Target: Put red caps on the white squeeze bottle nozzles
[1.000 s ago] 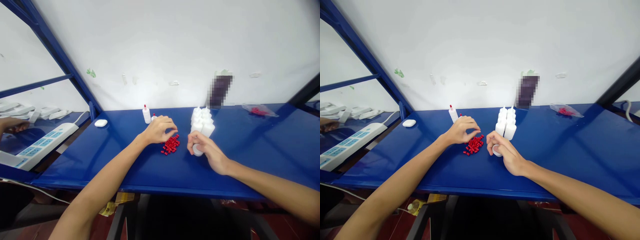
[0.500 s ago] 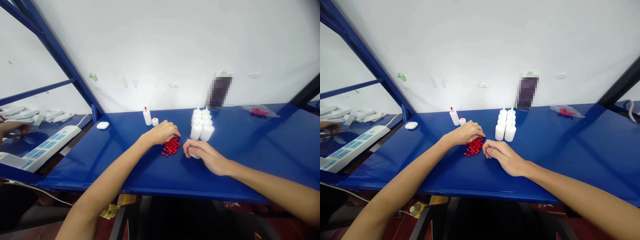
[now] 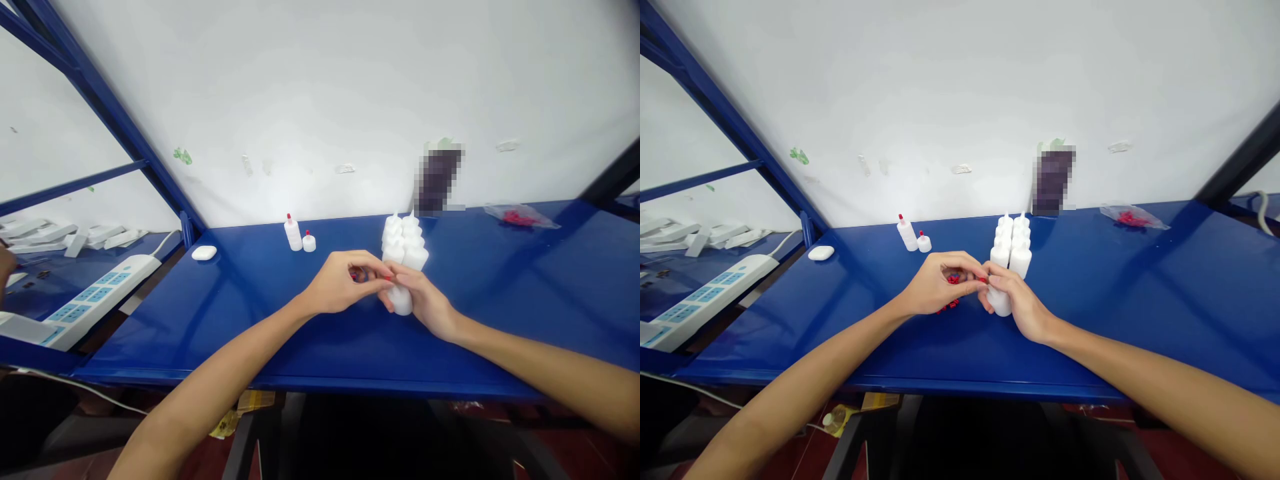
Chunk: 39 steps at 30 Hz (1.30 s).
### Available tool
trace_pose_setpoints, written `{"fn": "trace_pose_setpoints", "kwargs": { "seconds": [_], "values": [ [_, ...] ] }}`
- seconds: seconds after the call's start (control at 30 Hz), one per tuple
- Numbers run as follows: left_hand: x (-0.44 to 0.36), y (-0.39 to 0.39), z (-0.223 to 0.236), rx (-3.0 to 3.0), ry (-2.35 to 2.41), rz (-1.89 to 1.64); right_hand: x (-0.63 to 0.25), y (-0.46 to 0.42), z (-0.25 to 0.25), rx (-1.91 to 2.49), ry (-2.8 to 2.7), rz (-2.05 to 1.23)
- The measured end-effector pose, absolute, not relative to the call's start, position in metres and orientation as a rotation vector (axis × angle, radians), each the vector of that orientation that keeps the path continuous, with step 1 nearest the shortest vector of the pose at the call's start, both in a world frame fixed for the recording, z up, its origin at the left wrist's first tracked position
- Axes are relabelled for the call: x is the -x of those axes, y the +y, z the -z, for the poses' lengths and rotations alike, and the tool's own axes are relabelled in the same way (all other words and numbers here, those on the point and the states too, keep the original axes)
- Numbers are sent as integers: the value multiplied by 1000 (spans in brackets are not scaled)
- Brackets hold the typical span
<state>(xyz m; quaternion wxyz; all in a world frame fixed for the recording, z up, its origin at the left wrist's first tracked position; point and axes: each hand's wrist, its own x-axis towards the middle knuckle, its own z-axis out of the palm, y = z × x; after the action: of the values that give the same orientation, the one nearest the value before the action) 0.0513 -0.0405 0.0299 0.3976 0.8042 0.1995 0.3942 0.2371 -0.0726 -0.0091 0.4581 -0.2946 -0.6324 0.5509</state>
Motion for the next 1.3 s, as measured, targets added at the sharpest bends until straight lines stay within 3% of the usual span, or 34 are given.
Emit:
{"fn": "trace_pose_setpoints", "kwargs": {
  "seconds": [0.73,0.93,1.1,1.3],
  "values": [
    [-66,-56,-9,-2427,574,-1091,-241,-82,0,828,-1586,-1405],
    [-50,-36,-27,-2516,588,-1148,-237,-77,1,907,-1529,-1383],
    [2,14,-52,-2673,1209,-1538,-237,-79,-2,976,-1609,-1403],
    [40,47,-45,-2848,1582,-1241,-236,-83,-9,1030,-1724,-1367]
  ]
}}
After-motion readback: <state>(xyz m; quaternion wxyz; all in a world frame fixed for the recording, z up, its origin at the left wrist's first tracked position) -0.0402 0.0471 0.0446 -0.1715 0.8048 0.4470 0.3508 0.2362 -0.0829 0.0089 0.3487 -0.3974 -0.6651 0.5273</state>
